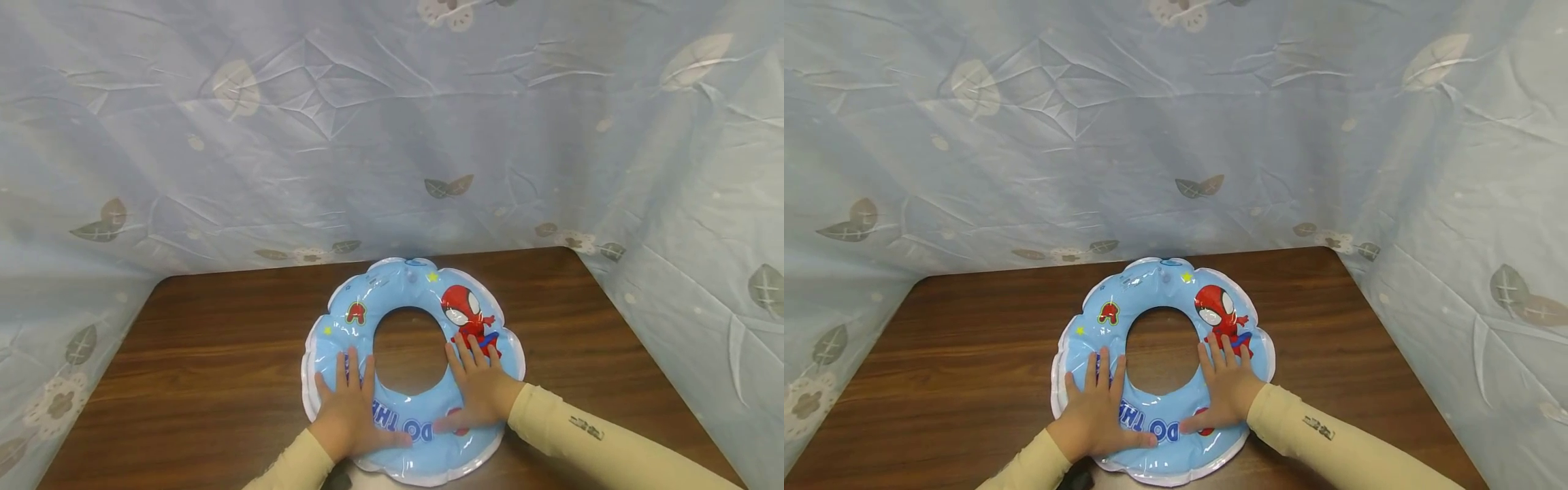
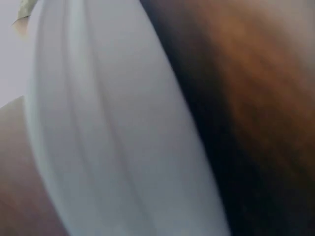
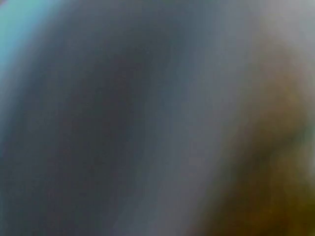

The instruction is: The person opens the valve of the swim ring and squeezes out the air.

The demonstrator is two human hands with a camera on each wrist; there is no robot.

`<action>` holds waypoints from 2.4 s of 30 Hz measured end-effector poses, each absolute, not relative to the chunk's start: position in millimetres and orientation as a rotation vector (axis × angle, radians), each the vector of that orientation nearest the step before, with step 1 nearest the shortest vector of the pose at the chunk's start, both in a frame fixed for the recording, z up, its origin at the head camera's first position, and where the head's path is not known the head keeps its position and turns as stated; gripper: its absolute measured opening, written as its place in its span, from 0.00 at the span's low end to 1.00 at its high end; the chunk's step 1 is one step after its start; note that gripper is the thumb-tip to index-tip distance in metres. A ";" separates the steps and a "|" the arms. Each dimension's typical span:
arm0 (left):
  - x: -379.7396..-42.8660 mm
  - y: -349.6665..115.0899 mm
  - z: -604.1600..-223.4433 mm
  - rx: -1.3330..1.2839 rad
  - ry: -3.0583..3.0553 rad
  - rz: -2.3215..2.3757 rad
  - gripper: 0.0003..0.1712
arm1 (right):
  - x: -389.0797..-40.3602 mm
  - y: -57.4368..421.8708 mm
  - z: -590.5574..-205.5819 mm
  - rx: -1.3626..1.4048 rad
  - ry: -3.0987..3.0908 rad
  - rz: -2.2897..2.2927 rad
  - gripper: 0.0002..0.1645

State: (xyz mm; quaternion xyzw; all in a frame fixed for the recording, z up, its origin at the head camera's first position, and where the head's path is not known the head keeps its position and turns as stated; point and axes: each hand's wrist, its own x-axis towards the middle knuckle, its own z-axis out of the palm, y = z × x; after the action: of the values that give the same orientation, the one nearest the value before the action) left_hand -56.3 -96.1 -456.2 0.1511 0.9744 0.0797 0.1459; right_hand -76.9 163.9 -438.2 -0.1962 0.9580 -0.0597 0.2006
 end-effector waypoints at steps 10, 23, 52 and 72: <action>-67.1 -112.6 -433.3 0.494 2.753 0.284 0.73 | -87.6 170.2 -420.1 -0.474 2.599 -0.267 0.74; -149.9 -89.0 -434.8 0.789 3.113 0.340 0.58 | -147.5 170.5 -431.5 -0.594 2.921 -0.434 0.68; -182.6 -65.6 -451.7 0.438 2.807 0.295 0.56 | -185.7 151.7 -452.1 -0.414 2.704 -0.235 0.77; -172.3 -77.2 -439.2 0.637 2.985 0.378 0.55 | -171.8 169.6 -437.3 -0.591 2.822 -0.309 0.64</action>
State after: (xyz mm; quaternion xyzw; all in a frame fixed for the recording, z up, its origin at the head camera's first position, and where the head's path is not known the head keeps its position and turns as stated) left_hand -172.3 -77.2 -439.2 0.2069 0.9701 0.1228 0.0330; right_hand -171.8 169.6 -437.3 -0.2024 0.9661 -0.1057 0.1205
